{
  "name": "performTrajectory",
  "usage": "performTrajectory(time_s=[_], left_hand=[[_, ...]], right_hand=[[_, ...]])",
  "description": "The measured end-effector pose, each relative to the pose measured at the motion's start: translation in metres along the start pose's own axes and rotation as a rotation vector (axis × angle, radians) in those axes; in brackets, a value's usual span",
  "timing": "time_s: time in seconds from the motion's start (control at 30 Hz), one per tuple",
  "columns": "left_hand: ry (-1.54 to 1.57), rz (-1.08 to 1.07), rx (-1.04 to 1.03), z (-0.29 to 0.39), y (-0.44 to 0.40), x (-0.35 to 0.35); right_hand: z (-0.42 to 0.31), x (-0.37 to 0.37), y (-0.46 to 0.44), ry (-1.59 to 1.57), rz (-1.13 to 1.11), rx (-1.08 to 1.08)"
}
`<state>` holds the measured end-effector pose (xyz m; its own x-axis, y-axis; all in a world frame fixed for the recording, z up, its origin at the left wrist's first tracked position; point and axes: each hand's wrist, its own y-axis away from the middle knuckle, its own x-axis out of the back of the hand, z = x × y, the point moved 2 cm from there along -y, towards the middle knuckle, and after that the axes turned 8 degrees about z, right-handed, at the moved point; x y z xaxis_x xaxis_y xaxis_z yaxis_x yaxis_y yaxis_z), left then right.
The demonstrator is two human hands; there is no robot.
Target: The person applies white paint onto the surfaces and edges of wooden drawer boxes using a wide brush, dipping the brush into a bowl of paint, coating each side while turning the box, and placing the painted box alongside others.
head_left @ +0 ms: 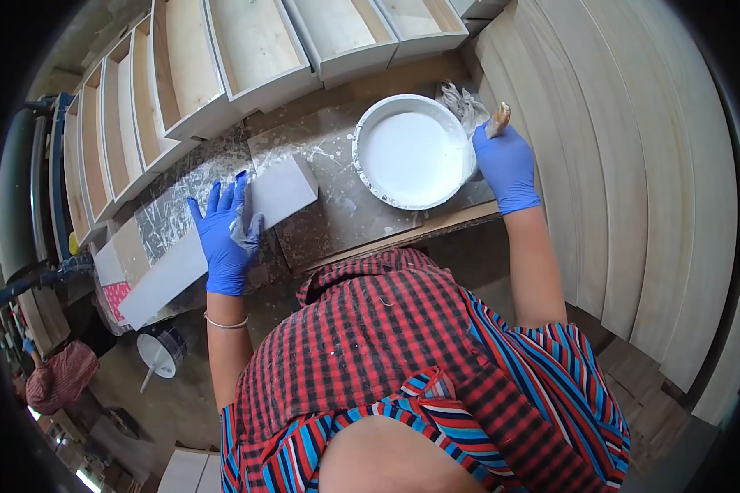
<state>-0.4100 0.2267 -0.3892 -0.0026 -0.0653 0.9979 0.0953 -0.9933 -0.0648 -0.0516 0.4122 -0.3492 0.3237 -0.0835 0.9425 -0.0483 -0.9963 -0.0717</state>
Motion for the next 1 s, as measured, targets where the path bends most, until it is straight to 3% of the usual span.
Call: performTrajectory(time_s=[0.1,0.2,0.27,0.3,0.43,0.5,0.6,0.63,0.67,0.73,0.83,0.9,0.93,1.0], left_hand=[[-0.142,0.090,-0.023,0.003,0.003,-0.008],[0.087,0.115,0.079,0.020,-0.006,0.017],[0.048,-0.081,0.172,0.023,-0.018,0.022],[0.045,-0.081,0.176,0.023,-0.021,0.020],[0.115,-0.073,0.134,0.020,-0.031,0.014],[0.141,-0.068,0.127,0.019,-0.034,0.013],[0.147,-0.092,0.115,0.018,-0.034,0.009],[0.145,-0.007,0.067,0.019,-0.032,0.005],[0.137,0.078,0.025,0.018,-0.030,0.005],[0.157,0.024,0.063,0.019,-0.029,0.008],[0.205,-0.011,0.069,0.021,-0.020,0.016],[0.216,0.046,0.038,0.024,-0.003,0.031],[0.202,0.033,0.051,0.024,0.006,0.036],[0.257,0.094,0.069,0.027,0.021,0.045]], right_hand=[[0.003,-0.006,-0.006,-0.089,-0.018,-0.008],[0.002,-0.008,-0.008,-0.018,-0.068,0.004],[0.006,-0.005,-0.010,0.019,-0.080,0.008],[0.006,-0.003,-0.010,0.053,-0.092,0.013],[-0.008,0.020,-0.005,-0.005,-0.042,0.042],[-0.005,0.019,-0.007,-0.139,-0.122,-0.020],[0.001,0.011,-0.011,-0.056,-0.195,-0.034],[0.006,0.008,-0.010,-0.059,-0.198,-0.028],[0.011,0.005,-0.008,-0.120,-0.191,0.043],[0.017,0.004,-0.011,-0.199,-0.199,0.129],[0.010,0.011,-0.018,-0.134,-0.330,0.000],[-0.012,0.036,-0.010,-0.500,-0.242,0.055],[-0.022,0.041,-0.011,-0.512,-0.261,0.057],[-0.044,0.046,-0.007,-0.919,-0.547,-0.068]])
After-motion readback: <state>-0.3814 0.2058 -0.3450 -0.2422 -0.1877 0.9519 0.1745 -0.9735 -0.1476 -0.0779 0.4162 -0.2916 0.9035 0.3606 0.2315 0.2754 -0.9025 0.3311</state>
